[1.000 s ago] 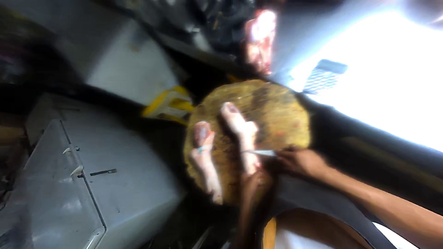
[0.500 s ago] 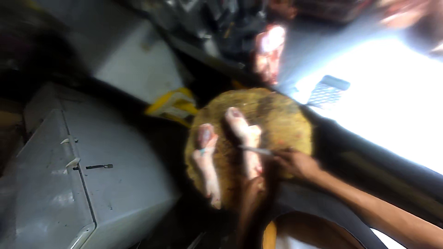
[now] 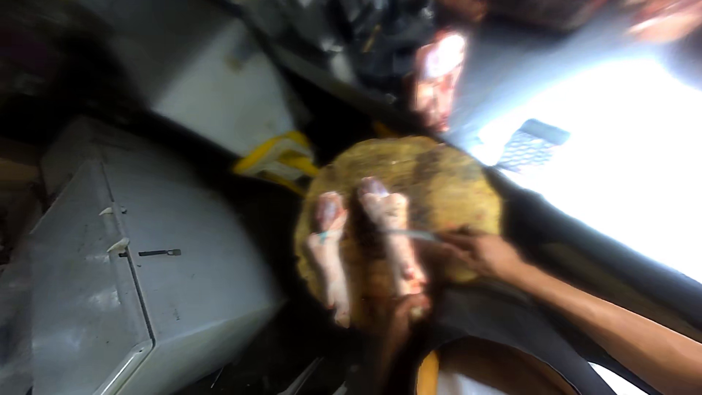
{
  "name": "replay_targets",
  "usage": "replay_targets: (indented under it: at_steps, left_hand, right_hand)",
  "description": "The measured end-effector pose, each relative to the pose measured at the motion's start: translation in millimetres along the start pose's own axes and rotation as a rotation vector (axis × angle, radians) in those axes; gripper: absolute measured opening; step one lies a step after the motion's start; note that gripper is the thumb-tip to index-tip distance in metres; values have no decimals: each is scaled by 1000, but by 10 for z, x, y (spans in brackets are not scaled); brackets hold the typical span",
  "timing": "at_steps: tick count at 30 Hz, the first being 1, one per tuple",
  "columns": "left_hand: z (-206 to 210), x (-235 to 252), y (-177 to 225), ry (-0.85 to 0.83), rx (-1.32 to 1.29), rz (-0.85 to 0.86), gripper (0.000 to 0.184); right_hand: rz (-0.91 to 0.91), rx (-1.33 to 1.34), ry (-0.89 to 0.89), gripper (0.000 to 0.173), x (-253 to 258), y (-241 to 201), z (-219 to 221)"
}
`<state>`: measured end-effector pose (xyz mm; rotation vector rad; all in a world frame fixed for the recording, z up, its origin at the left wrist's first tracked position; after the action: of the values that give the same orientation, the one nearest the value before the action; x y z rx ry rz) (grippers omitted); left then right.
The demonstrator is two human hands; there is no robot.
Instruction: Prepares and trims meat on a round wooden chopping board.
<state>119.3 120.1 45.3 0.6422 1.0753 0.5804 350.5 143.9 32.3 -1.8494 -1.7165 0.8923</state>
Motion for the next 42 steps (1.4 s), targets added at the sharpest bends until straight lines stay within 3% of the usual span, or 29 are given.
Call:
replay_targets:
  at_steps: [3,8,13,17,22,27,31,35,40,42]
  left_hand:
    - [45,-130,96,15,-13,3,15]
    - [94,-347,212,-32,-121,-12,19]
    - [115,-527,263,67,-149,-45,24]
    - [91,-480,240,9,-158,-37,22]
    - [110,-501,221,40,-167,-51,23]
    - [55,-467,198,-27,-170,-21,22]
    - [68,-500,192,22,-186,-27,21]
    - [47,-497,215,10,-208,-15,21]
    - [67,-563,251,83,-233,-8,24]
    - [68,-560,265,61,-263,-2,24]
  right_hand:
    - [92,-20,49,48,149,183,-79]
    - [-149,37,5,45,-91,-291,-27]
    - [8,10,14,50,144,-104,-51]
    - [-154,-25,-22,47,-44,-424,-45]
    - [-9,-51,9,50,219,-157,-90]
    - [-88,-43,-17,49,76,-366,-45]
    - [67,0,32,50,282,-75,-69]
    - [-28,32,-12,50,182,-293,16]
    - [64,52,51,50,351,-61,33]
    - [10,42,29,51,294,-171,35]
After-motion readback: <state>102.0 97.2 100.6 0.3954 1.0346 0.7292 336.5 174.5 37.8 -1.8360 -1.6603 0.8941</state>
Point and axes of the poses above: each hand's wrist, its own x-axis towards the middle knuckle, its own z-axis out of the palm, y = z × x, the point moved 8 cm from there along x, towards the middle knuckle, and after that the axes turned 2 degrees about x, right-handed, at the moved point
